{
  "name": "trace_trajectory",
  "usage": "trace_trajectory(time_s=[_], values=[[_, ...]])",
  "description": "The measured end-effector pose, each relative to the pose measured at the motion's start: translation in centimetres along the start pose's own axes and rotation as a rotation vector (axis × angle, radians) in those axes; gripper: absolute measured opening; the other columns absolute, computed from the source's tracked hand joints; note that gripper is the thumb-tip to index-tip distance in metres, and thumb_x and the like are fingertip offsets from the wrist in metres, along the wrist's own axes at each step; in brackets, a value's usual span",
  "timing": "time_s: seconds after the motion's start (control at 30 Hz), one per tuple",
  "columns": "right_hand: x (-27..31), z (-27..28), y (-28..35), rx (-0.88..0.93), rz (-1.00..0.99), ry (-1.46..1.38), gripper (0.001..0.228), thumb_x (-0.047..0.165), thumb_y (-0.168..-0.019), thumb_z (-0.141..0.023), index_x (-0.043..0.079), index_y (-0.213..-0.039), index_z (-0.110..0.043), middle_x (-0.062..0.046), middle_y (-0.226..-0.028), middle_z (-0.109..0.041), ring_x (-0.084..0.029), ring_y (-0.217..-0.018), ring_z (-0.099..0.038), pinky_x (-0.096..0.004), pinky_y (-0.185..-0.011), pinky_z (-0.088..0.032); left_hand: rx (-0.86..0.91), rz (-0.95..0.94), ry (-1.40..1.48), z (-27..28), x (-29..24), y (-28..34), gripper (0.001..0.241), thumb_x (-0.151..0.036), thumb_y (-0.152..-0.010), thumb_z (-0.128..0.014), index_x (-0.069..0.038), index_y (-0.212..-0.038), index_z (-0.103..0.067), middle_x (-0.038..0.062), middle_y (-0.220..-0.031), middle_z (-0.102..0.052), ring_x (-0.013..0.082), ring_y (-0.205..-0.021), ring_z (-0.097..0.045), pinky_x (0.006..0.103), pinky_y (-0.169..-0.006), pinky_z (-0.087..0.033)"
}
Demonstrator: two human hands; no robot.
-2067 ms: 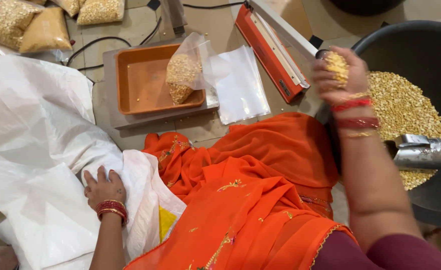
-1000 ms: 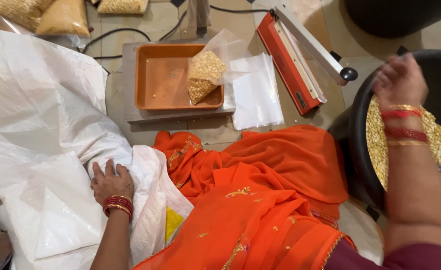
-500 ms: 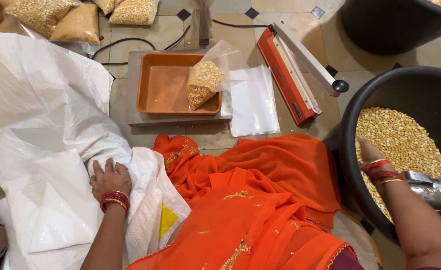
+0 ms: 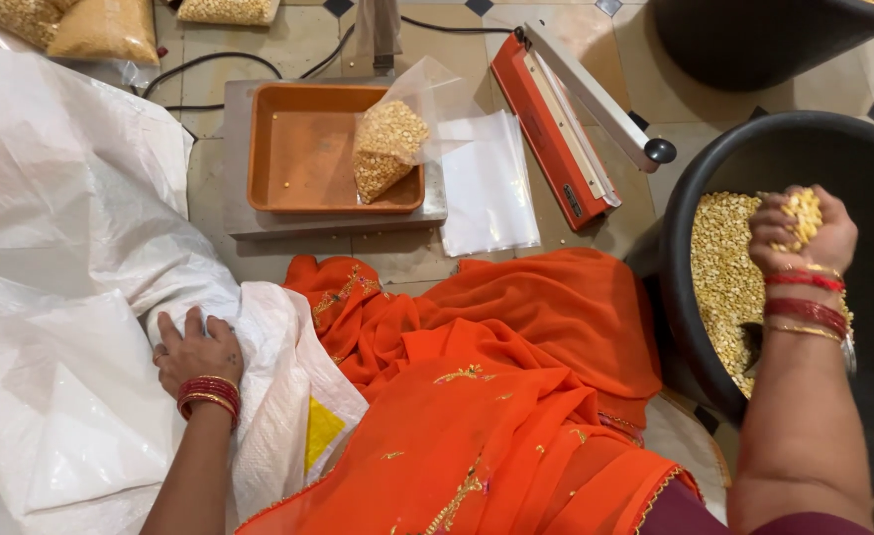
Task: Weighing and packaging chickpeas into small plastic bags.
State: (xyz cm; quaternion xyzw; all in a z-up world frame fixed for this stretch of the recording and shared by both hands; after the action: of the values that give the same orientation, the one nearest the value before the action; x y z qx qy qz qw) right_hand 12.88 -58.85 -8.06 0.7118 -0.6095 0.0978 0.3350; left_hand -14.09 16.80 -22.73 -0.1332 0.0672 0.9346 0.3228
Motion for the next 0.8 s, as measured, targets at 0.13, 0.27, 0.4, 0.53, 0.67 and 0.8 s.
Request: trace_trajectory(time_s=[0.13,0.27,0.4,0.53,0.67,0.8], values=[[-5.0,-8.4,-2.6,0.117,-0.002,-0.023,0.029,0.031,-0.116,-0.054,0.008,-0.099,-0.058,-0.007,-0.087,-0.060,-0.012,-0.065,-0.056,-0.017,-0.049,-0.040,0.006,-0.002,-0.011,0.1,0.1,0.0,0.051,-0.041,-0.100,-0.044,-0.023,-0.143,-0.064,0.011,-0.165,-0.037,0.0507,-0.129,-0.050,0.0562,-0.104,-0.044],[-13.7,-18.0,-7.6,0.285,-0.170,0.044,0.024,0.029,-0.112,-0.055,0.008,-0.099,-0.060,-0.010,-0.085,-0.063,-0.012,-0.059,-0.055,-0.019,-0.043,-0.039,0.012,0.006,-0.013,-0.1,0.1,0.0,0.051,-0.041,-0.100,-0.043,-0.024,-0.143,-0.063,0.010,-0.165,-0.037,0.0504,-0.129,-0.050,0.0563,-0.104,-0.044],[-24.8,-24.8,-12.6,0.361,-0.190,0.249,0.015,0.023,-0.106,-0.061,0.009,-0.100,-0.059,-0.010,-0.085,-0.066,-0.016,-0.063,-0.063,-0.023,-0.048,-0.048,0.003,0.016,-0.024,0.0,-0.1,0.2,0.050,-0.042,-0.100,-0.044,-0.024,-0.143,-0.064,0.009,-0.165,-0.037,0.0498,-0.130,-0.050,0.0565,-0.104,-0.044],[-35.3,-25.5,-18.9,0.482,-0.161,1.213,0.033,0.038,-0.105,-0.059,0.012,-0.125,-0.060,0.001,-0.114,-0.060,-0.014,-0.093,-0.063,-0.035,-0.078,-0.059,-0.008,0.009,-0.027,-0.1,0.2,0.1,0.050,-0.043,-0.099,-0.046,-0.024,-0.142,-0.065,0.009,-0.164,-0.039,0.0498,-0.130,-0.050,0.0564,-0.105,-0.044],[-32.3,-26.9,-13.7,0.435,-0.131,1.371,0.042,0.041,-0.102,-0.057,0.016,-0.136,-0.058,0.005,-0.129,-0.058,-0.015,-0.104,-0.062,-0.036,-0.086,-0.058,-0.005,-0.019,-0.007,-0.6,0.6,-0.2,0.050,-0.043,-0.099,-0.046,-0.024,-0.141,-0.066,0.010,-0.164,-0.040,0.0501,-0.130,-0.050,0.0568,-0.104,-0.045],[-23.0,-24.7,-7.4,0.358,-0.002,1.234,0.040,0.041,-0.101,-0.057,0.009,-0.125,-0.063,-0.004,-0.119,-0.070,-0.017,-0.099,-0.070,-0.034,-0.085,-0.060,-0.027,-0.029,-0.013,-1.8,1.5,-0.6,0.050,-0.043,-0.100,-0.045,-0.025,-0.141,-0.067,0.011,-0.164,-0.041,0.0504,-0.130,-0.050,0.0577,-0.104,-0.046]])
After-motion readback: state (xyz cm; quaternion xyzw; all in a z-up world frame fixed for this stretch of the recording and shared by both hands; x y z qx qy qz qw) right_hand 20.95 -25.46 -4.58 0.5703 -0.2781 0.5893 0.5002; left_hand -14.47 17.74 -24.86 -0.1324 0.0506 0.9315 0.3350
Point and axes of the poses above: each hand's wrist, its own y-axis away from the middle knuckle, its own z-axis out of the back of the hand, x = y × z, the point moved 4 cm from there along -y, towards the middle knuckle
